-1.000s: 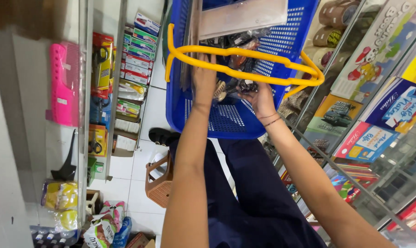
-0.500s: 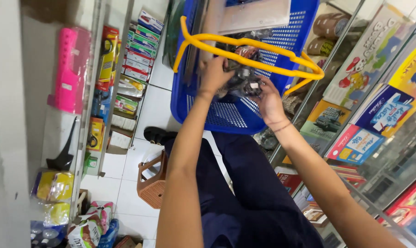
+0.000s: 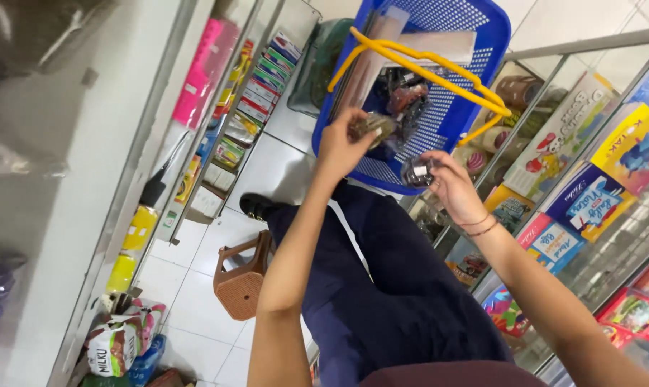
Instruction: The recorder is tidying and cleaning a shop counter by moving hair accessories, wiping the surface with blue and red rags, and then reorganizing the items.
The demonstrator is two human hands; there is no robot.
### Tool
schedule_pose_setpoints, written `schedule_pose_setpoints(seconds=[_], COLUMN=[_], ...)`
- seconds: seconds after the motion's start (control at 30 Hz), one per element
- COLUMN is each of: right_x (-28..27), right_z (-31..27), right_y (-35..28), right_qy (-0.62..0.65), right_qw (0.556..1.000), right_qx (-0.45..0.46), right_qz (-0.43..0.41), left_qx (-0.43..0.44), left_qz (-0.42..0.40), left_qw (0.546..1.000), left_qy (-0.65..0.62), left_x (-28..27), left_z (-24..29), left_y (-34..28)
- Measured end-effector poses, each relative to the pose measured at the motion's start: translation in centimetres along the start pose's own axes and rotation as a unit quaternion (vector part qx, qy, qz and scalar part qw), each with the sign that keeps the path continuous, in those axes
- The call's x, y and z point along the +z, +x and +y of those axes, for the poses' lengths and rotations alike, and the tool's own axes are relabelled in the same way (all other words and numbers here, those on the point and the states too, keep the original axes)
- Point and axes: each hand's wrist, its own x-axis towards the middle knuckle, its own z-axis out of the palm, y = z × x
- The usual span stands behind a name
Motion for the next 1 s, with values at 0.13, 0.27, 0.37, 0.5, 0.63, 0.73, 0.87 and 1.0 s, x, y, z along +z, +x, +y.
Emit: schedule_pose_setpoints(seconds=[0.13, 0.27, 0.37, 0.5, 0.63, 0.73, 0.87, 1.0], right_x=[-1.0, -3.1, -4.9, -6.1, -7.8, -10.3, -11.4, -12.0], right_z=[1.7, 3.0, 4.0, 4.1, 4.8, 6.4, 5.8, 5.1], right_y=[0.1, -0.8, -1.8, -4.1, -5.6, -5.9, -5.7, -5.4], right_qy=[-0.041, -0.033, -0.022, -0.011, -0.018, 0.001, 0.023, 0.047], right_qw=[0.999, 0.998, 0.996, 0.99, 0.982, 0.982, 0.981, 0.976], right_qx=[0.007, 0.008, -0.007, 0.005, 0.048, 0.036, 0.024, 0.04], right_qz=[0.015, 0.052, 0.087, 0.138, 0.181, 0.186, 0.193, 0.206], left_qx=[0.075, 0.163, 0.104, -0.009, -0.023, -0.056, -0.059, 0.079], left_qz=[0.003, -0.014, -0.068, -0.141, 0.037, 0.087, 0.098, 0.2], left_qw=[0.932, 0.823, 0.821, 0.758, 0.9, 0.926, 0.914, 0.962], left_qy=[0.355, 0.545, 0.558, 0.637, 0.434, 0.364, 0.388, 0.169], left_x=[1.2, 2.6, 4.0, 6.3, 7.8, 8.2, 9.4, 9.9], left_z=[-6.4, -17.1, -22.4, -25.0, -30.2, -33.4, -39.3, -38.6], left_y=[2.1, 7.3, 11.5, 14.9, 18.6, 20.7, 22.7, 22.3])
